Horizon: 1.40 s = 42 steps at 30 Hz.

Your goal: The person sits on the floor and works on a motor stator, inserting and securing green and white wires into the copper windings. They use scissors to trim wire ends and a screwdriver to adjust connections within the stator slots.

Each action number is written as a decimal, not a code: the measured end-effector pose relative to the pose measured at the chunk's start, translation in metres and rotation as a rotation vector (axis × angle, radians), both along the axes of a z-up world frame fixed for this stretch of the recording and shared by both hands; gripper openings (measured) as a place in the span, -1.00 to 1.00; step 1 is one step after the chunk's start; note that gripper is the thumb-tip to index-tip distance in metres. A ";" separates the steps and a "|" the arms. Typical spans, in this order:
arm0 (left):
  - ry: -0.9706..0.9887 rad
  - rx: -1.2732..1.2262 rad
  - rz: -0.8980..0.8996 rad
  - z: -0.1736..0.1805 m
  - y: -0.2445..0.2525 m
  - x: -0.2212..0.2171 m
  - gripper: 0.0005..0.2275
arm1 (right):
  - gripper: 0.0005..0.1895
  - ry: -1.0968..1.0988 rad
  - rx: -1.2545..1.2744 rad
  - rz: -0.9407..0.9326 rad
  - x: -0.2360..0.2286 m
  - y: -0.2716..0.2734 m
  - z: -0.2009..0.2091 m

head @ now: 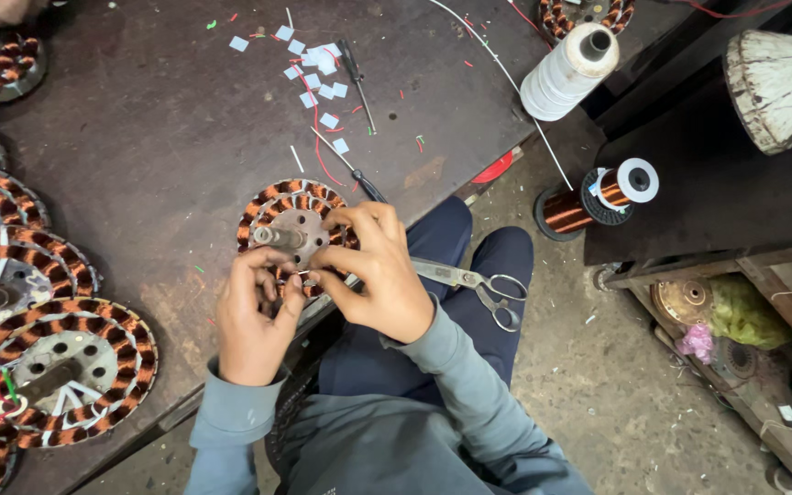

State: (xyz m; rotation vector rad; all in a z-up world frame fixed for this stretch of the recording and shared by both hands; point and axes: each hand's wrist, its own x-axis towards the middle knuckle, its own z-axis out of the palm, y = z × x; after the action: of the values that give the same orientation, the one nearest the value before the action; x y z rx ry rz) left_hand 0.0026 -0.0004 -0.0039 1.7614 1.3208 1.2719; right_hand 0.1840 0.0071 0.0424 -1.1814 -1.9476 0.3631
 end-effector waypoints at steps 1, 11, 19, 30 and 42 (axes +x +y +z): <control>0.001 -0.007 0.001 0.004 0.000 0.000 -0.76 | -0.82 -0.006 0.000 -0.009 -0.001 0.000 0.000; -0.040 0.028 0.063 0.009 -0.005 0.000 -0.84 | -0.78 0.017 0.077 -0.087 -0.013 -0.003 -0.010; 0.022 0.071 0.079 0.008 -0.006 -0.001 -0.86 | -0.76 -0.004 0.050 -0.133 -0.018 -0.009 -0.010; -0.009 0.032 0.003 0.006 -0.004 -0.008 -0.77 | -0.79 -0.072 0.058 -0.124 -0.021 -0.009 -0.006; 0.043 0.061 0.069 0.009 -0.005 -0.003 -0.86 | -0.80 -0.076 0.041 -0.135 -0.021 -0.011 -0.001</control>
State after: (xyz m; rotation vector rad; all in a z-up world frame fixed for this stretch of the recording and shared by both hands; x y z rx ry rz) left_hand 0.0001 -0.0051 0.0048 1.8078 1.3915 1.3322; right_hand 0.1628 -0.0037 0.0418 -1.3090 -1.9182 0.2092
